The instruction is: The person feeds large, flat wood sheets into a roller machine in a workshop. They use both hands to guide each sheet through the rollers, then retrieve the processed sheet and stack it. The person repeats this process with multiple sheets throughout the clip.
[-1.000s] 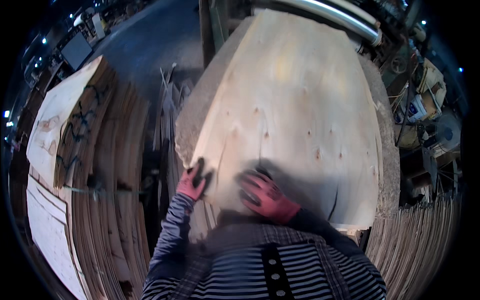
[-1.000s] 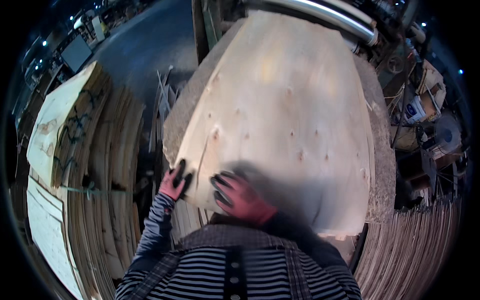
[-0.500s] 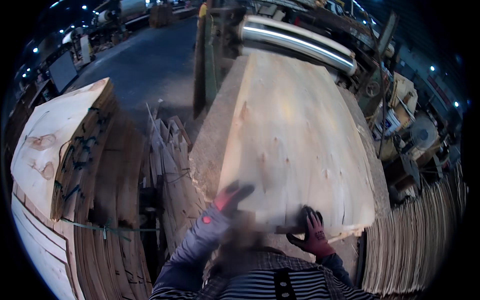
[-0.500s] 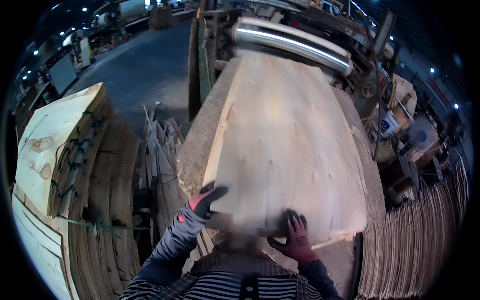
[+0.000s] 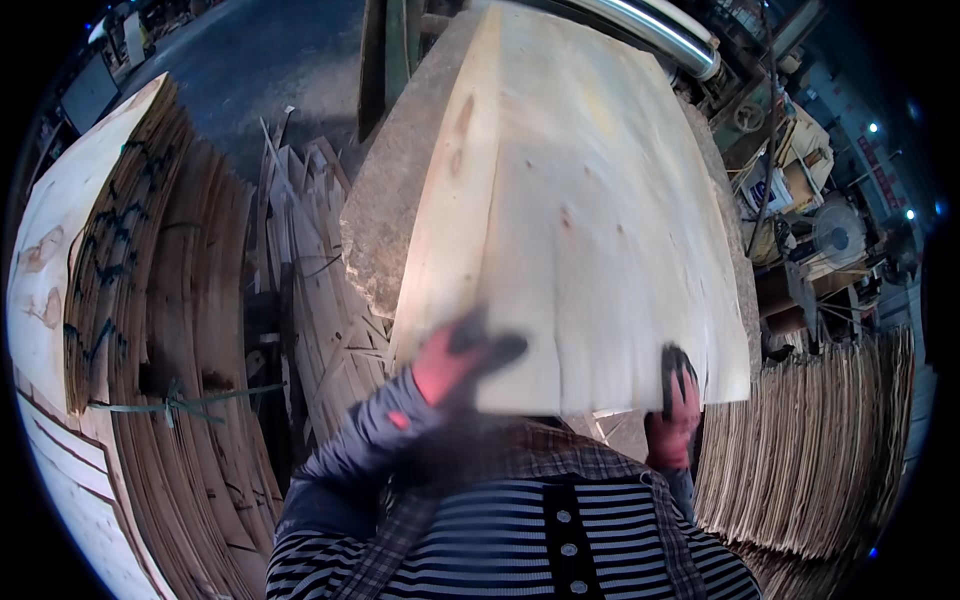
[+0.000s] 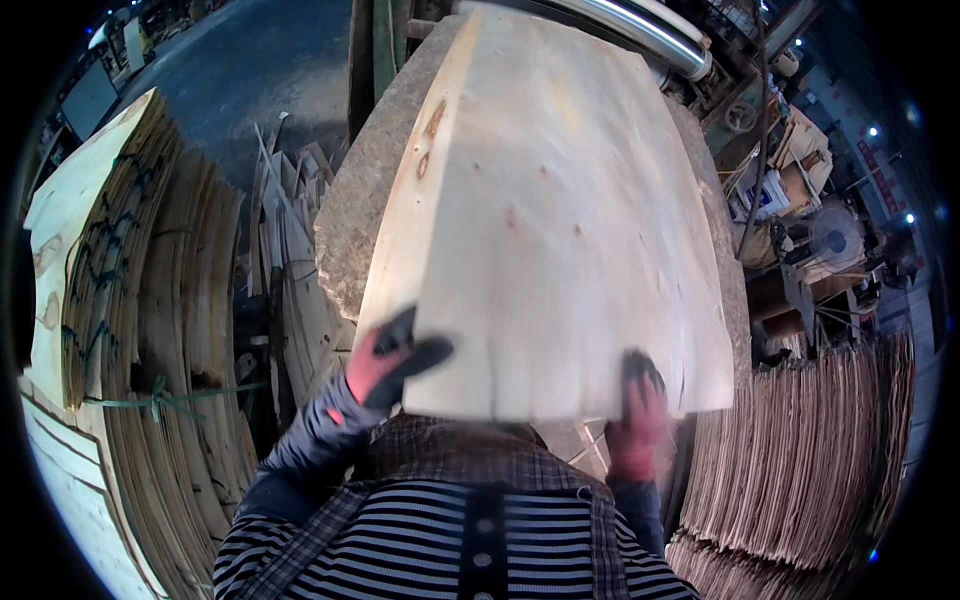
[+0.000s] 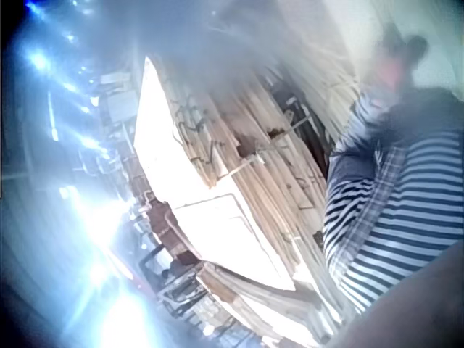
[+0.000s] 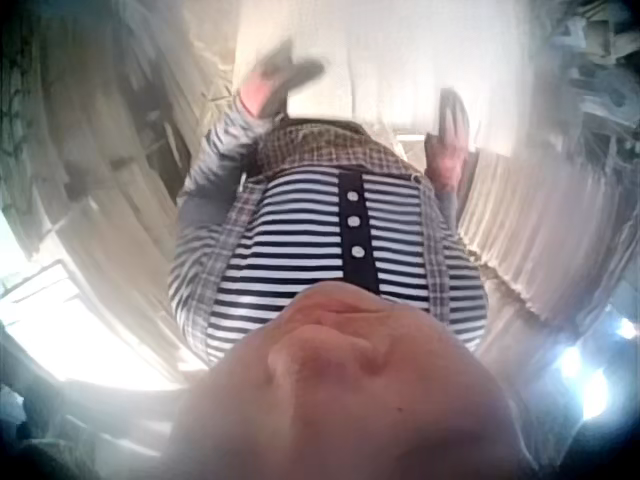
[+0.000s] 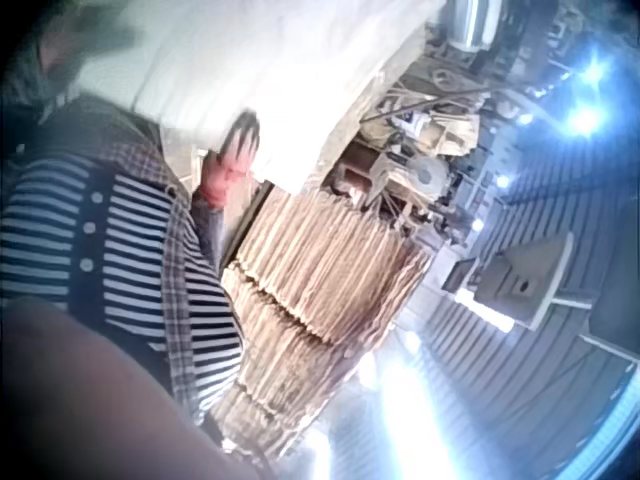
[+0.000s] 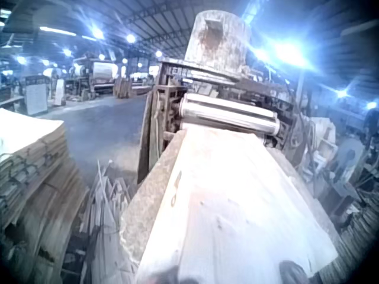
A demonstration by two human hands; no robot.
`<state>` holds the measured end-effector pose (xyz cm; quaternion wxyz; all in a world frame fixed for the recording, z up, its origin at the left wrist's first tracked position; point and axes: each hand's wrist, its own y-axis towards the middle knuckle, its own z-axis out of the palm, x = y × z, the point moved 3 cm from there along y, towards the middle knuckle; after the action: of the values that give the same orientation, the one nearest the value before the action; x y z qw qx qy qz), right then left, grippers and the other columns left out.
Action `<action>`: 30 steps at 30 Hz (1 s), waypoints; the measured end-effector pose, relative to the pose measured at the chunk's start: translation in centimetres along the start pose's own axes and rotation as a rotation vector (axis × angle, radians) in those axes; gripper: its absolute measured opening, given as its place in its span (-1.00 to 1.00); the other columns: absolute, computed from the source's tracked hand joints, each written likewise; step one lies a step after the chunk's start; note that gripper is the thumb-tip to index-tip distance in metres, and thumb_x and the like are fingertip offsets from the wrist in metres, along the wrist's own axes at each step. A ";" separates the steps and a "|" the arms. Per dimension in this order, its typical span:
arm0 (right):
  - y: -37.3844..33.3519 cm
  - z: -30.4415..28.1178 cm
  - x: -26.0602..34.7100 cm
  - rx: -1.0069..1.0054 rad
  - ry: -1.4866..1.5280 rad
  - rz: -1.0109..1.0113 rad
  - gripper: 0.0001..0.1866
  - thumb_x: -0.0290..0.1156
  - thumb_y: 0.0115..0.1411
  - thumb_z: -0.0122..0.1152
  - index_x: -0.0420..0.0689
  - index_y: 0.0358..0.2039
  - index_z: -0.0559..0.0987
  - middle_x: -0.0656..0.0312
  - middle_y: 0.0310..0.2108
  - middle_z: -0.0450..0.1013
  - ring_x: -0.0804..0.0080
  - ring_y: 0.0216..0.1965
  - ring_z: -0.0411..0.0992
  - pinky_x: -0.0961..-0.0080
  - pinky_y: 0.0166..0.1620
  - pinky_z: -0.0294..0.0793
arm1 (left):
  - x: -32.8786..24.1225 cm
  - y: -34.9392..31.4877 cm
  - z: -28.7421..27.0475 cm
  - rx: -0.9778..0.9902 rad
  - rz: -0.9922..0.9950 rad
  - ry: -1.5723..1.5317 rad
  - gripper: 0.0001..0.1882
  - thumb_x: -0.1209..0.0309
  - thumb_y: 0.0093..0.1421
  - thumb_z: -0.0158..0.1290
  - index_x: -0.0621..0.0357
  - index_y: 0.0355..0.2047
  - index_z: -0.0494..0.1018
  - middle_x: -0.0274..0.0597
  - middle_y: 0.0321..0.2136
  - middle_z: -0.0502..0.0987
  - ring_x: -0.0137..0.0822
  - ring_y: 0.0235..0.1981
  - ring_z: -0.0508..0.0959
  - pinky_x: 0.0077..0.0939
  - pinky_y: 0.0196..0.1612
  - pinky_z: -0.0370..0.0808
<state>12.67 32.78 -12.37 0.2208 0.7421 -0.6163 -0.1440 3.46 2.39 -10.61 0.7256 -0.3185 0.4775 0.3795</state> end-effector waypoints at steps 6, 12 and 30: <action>8.4 6.7 -1.2 0.085 0.054 0.021 -0.36 -0.54 -0.23 0.13 -0.02 -0.01 0.32 0.09 0.00 0.20 0.05 0.05 0.11 0.19 0.09 0.08 | 6.6 4.2 -12.1 -0.646 0.217 0.204 -0.63 0.43 0.14 -0.14 0.23 -0.03 0.25 -0.02 -0.14 0.38 -0.18 -0.11 0.41 -0.47 -0.06 0.32; 6.9 14.6 -3.4 0.086 0.025 -0.032 -0.43 -0.43 -0.27 0.16 0.00 -0.10 0.41 0.10 -0.04 0.22 0.00 0.01 0.12 0.10 0.09 0.04 | 14.7 1.8 -11.7 -0.697 -0.255 1.413 -0.24 0.06 0.00 -0.05 0.12 0.13 -0.04 0.15 -0.01 0.21 0.06 -0.15 0.36 -0.20 -0.11 0.31; 8.0 12.0 -3.4 0.138 0.145 0.005 -0.41 -0.24 -0.25 0.20 0.00 -0.09 0.37 0.13 -0.02 0.21 0.18 0.11 0.01 0.01 0.15 -0.16 | 8.1 2.4 -10.5 -0.870 0.130 0.950 -0.68 0.36 0.15 -0.11 0.24 -0.10 0.30 -0.10 -0.21 0.43 -0.32 -0.19 0.42 -0.53 -0.12 0.32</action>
<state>-0.65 33.15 -18.81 0.2135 0.7624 -0.6090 -0.0467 -1.29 -3.09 -21.97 0.2153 -0.6873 0.5674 0.3991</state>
